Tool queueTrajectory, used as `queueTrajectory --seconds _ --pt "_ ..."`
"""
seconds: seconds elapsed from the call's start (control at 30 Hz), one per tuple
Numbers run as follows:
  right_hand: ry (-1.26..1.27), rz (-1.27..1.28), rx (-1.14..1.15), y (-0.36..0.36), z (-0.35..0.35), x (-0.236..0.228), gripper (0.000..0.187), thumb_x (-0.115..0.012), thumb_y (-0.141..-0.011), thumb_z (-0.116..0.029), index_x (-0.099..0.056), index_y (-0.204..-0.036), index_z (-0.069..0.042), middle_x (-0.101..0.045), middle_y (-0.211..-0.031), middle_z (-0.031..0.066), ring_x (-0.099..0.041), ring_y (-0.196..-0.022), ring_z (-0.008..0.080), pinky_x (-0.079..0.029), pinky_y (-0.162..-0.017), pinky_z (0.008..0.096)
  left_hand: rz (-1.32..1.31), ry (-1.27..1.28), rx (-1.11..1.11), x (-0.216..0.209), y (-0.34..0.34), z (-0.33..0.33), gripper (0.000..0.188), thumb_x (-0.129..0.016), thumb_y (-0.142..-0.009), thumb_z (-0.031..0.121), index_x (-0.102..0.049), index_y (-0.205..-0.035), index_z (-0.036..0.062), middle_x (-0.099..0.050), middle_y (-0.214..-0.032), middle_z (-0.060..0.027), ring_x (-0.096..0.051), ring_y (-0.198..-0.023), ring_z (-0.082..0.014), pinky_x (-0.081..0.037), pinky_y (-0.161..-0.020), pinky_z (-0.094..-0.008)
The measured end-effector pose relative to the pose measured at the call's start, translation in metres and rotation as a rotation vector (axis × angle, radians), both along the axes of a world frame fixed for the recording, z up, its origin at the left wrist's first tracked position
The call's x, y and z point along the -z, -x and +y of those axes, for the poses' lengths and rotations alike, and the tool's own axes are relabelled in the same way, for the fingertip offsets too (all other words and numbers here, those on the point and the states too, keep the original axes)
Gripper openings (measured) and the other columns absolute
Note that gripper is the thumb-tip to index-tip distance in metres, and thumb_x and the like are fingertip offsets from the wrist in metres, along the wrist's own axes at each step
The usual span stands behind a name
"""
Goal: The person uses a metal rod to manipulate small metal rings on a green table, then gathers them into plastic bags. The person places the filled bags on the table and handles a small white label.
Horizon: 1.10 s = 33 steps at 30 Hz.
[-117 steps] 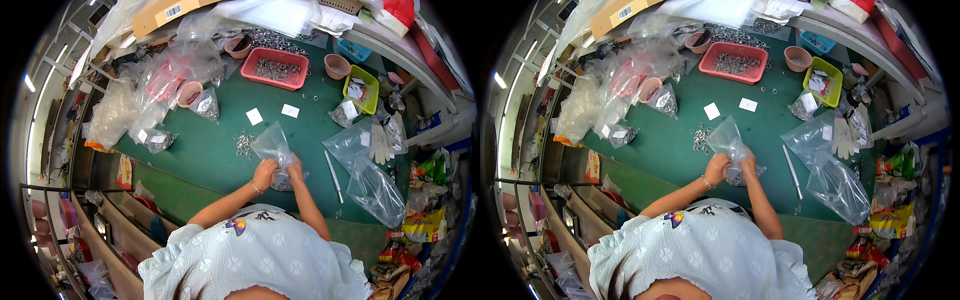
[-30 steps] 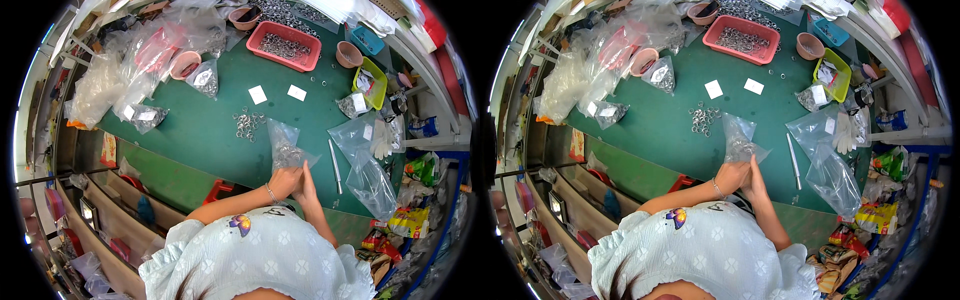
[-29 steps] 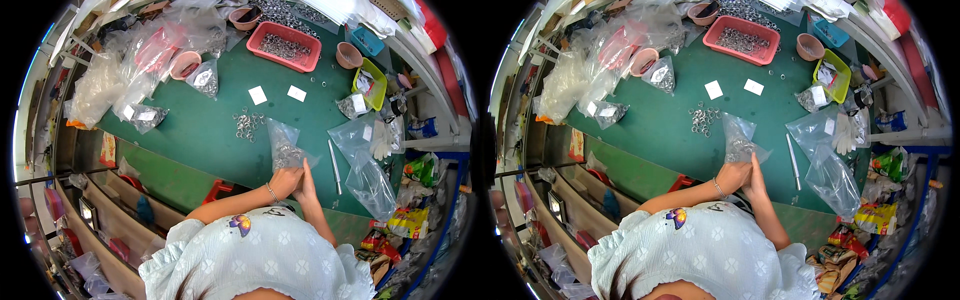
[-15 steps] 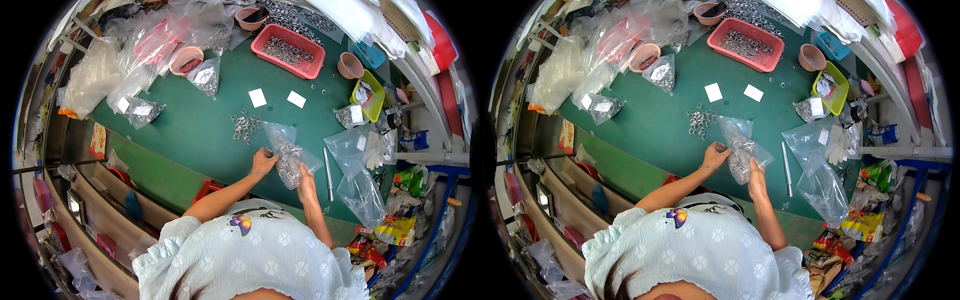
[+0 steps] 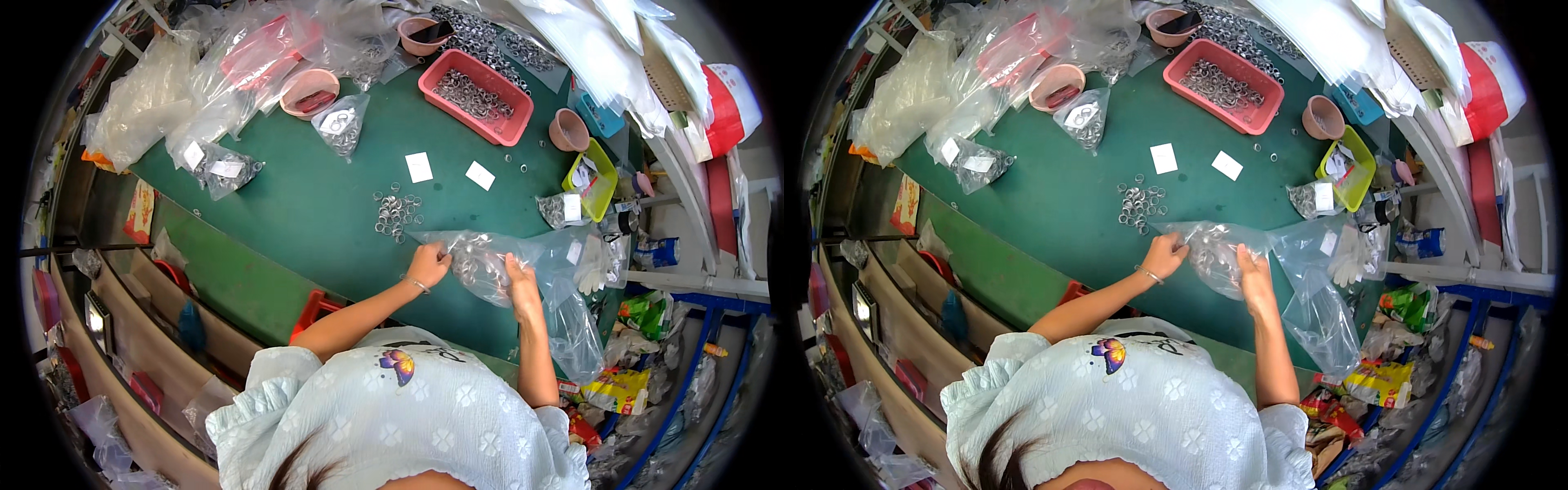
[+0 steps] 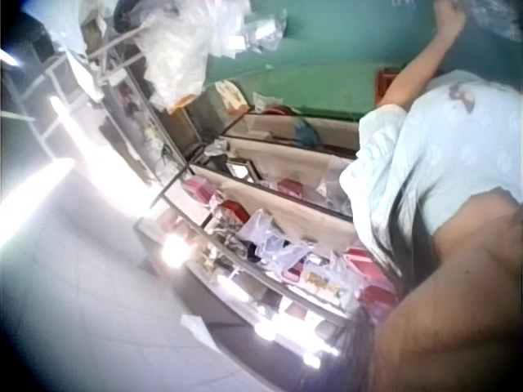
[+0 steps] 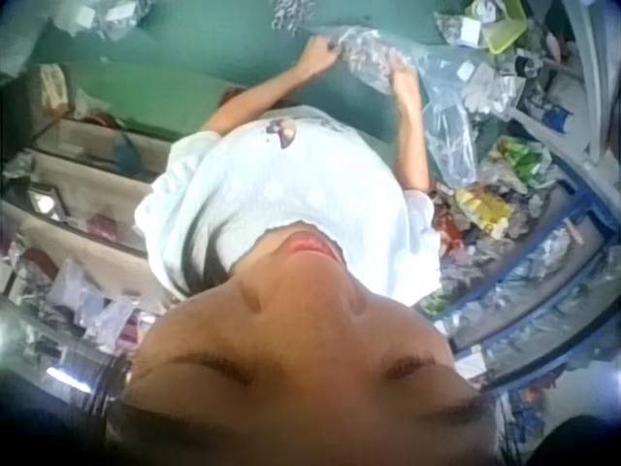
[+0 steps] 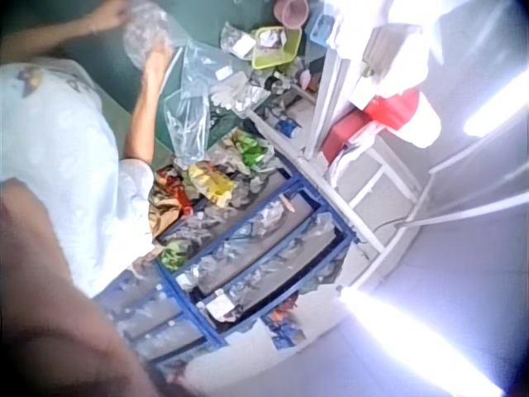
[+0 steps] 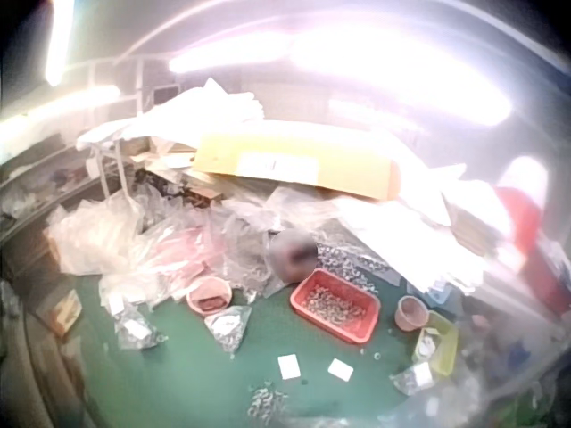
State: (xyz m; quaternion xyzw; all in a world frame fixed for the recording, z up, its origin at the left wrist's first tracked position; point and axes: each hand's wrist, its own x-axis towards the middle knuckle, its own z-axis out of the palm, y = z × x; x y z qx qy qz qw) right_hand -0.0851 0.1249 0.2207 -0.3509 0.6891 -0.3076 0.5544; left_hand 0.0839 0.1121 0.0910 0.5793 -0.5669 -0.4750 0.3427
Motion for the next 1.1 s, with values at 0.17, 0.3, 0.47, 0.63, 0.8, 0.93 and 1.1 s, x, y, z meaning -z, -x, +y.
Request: queueTrajectory --seconds 0.17,0.3,0.47,0.63,0.8,0.93,1.1 --pt "-0.076 0.198 -0.190 -0.008 -0.004 -0.022 0.036 -0.047 -0.091 -0.034 -0.062 -0.092 -0.002 -0.058 -0.074 0.0020 -0.052 -0.060 0.0119 -0.040 -0.052 0.0263 0.119 -0.061 -0.036 0.004 -0.014 0.009 0.020 -0.061 -0.074 0.013 -0.054 -0.071 -0.0054 -0.055 -0.060 -0.0187 -0.055 -0.055 -0.0279 -0.043 -0.054 -0.0359" --pt "0.202 0.499 -0.329 -0.004 -0.020 -0.003 0.036 -0.046 -0.091 -0.031 -0.061 -0.088 0.001 -0.056 -0.068 0.0055 -0.052 -0.057 0.0140 -0.040 -0.050 0.0297 0.104 -0.076 -0.070 0.011 -0.021 0.013 0.020 -0.061 -0.073 0.014 -0.055 -0.071 -0.0054 -0.057 -0.062 -0.0203 -0.058 -0.059 -0.0321 -0.044 -0.056 -0.0384" --pt "0.549 0.849 -0.484 -0.027 -0.029 -0.030 0.040 -0.044 -0.091 -0.026 -0.057 -0.082 0.010 -0.056 -0.069 0.0286 -0.056 -0.070 0.0396 -0.043 -0.068 0.0430 0.073 -0.092 -0.087 0.019 -0.024 0.013 0.022 -0.060 -0.073 0.015 -0.056 -0.070 -0.0056 -0.058 -0.065 -0.0233 -0.059 -0.065 -0.0390 -0.045 -0.059 -0.0424" --pt "0.307 0.921 -0.475 -0.040 -0.042 -0.071 0.040 -0.044 -0.091 -0.023 -0.057 -0.079 0.013 -0.054 -0.090 0.0369 -0.055 -0.079 0.0485 -0.044 -0.074 0.0475 0.064 -0.118 -0.108 0.017 -0.026 0.011 0.021 -0.059 -0.073 0.016 -0.057 -0.071 -0.0052 -0.058 -0.068 -0.0248 -0.059 -0.068 -0.0397 -0.046 -0.063 -0.0434" --pt "0.323 0.984 -0.497 -0.052 -0.036 -0.088 0.046 -0.043 -0.090 -0.027 -0.058 -0.069 0.011 -0.055 -0.088 0.0351 -0.056 -0.078 0.0463 -0.044 -0.074 0.0495 0.001 -0.098 -0.112 0.009 -0.023 0.008 0.021 -0.057 -0.074 0.016 -0.058 -0.072 -0.0045 -0.059 -0.069 -0.0245 -0.059 -0.069 -0.0405 -0.047 -0.064 -0.0434" --pt "0.374 0.915 -0.459 -0.039 -0.032 -0.126 0.040 -0.042 -0.090 -0.023 -0.056 -0.076 0.011 -0.055 -0.086 0.0318 -0.055 -0.080 0.0452 -0.042 -0.072 0.0488 0.002 -0.088 -0.140 0.020 -0.025 0.011 0.020 -0.055 -0.075 0.016 -0.058 -0.074 -0.0040 -0.059 -0.069 -0.0245 -0.059 -0.070 -0.0411 -0.047 -0.065 -0.0441" --pt "0.392 0.765 -0.260 0.011 -0.015 -0.125 0.039 -0.040 -0.091 -0.021 -0.047 -0.068 0.009 -0.049 -0.062 0.0258 -0.048 -0.056 0.0370 -0.036 -0.056 0.0443 -0.041 -0.053 -0.117 0.019 -0.020 0.010 0.020 -0.053 -0.075 0.016 -0.057 -0.077 -0.0035 -0.059 -0.071 -0.0245 -0.058 -0.071 -0.0415 -0.046 -0.067 -0.0456"
